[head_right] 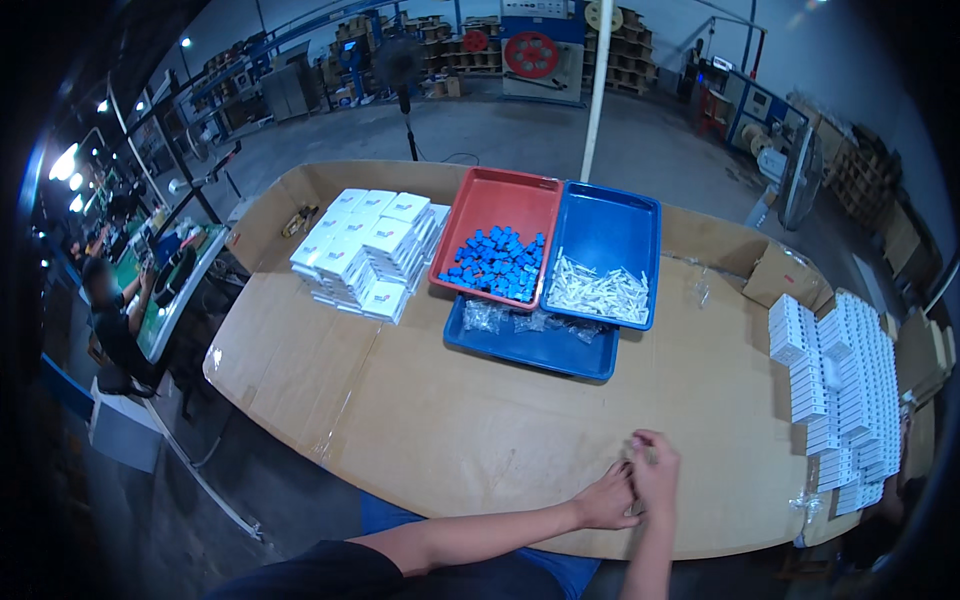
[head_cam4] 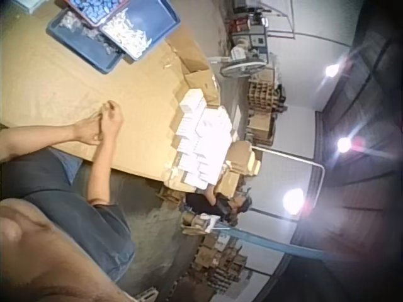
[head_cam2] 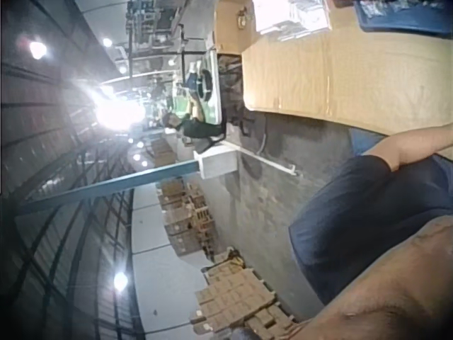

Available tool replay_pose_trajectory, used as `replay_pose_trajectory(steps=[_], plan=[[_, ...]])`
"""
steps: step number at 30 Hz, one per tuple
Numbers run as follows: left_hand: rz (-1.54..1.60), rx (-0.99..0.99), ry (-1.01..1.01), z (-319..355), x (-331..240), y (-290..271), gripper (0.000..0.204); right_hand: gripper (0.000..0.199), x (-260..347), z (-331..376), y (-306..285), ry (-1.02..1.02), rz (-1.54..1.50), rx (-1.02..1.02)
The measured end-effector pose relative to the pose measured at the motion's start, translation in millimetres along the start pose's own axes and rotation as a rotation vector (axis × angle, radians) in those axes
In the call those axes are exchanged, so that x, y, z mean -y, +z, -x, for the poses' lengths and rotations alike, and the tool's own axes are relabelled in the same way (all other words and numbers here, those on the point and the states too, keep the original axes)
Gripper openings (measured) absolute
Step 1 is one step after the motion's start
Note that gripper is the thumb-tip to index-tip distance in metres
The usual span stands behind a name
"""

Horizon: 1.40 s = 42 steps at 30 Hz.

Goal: The person opens a white box, removes a white plate and a small bag, and places them on the table. They then put several white pins and a blue component into the bag before placing everything back into the box and closing it.

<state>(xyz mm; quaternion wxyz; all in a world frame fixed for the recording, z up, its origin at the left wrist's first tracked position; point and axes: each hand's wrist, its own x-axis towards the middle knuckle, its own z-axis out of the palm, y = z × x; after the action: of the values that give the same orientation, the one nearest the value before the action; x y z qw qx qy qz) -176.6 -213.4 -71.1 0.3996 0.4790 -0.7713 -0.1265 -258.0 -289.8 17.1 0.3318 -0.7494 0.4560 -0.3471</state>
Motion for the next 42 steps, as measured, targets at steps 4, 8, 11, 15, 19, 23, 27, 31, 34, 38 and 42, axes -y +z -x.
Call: replay_pose_trajectory(steps=[4, 8, 11, 15, 19, 23, 27, 31, 34, 38, 42], plan=[[0.124, -0.122, 0.079, 17, 22, 21, 0.05, 0.014, 99, 54, 49, -0.064, 0.128, 0.096], [0.035, 0.085, 0.066, 23, -2, -26, 0.044, 0.021, 105, 89, 72, -0.279, -0.008, 0.266], [-0.026, -0.037, 0.095, 58, -6, -56, 0.039, 0.016, 151, 107, 68, -0.102, 0.326, 0.191], [0.394, 0.005, -0.246, 137, 11, -118, 0.038, 0.016, 114, 116, 80, -0.406, -0.175, 0.153], [-0.084, -0.183, -0.289, 170, -10, -182, 0.029, 0.016, 82, 112, 68, -0.374, 0.037, 0.052], [-0.125, -0.326, -0.437, 210, -18, -203, 0.018, 0.017, 37, 106, 2, -0.202, 0.127, -0.082], [-0.156, -0.472, -0.551, 251, -19, -217, 0.015, 0.021, -34, 59, -61, 0.057, 0.181, -0.453], [-0.236, -0.517, -0.549, 248, -7, -209, 0.014, 0.032, -138, -27, -178, 0.296, 0.335, -0.79], [-0.28, -0.537, -0.511, 231, 0, -192, 0.016, 0.045, -198, -95, -257, 0.465, 0.548, -0.826], [-0.533, -0.438, -0.516, 214, -3, -192, 0.028, 0.056, -244, -163, -319, 0.54, 0.781, -0.825], [-0.525, -0.405, -0.613, 204, -6, -189, 0.032, 0.064, -271, -193, -371, 0.568, 0.825, -0.792]])
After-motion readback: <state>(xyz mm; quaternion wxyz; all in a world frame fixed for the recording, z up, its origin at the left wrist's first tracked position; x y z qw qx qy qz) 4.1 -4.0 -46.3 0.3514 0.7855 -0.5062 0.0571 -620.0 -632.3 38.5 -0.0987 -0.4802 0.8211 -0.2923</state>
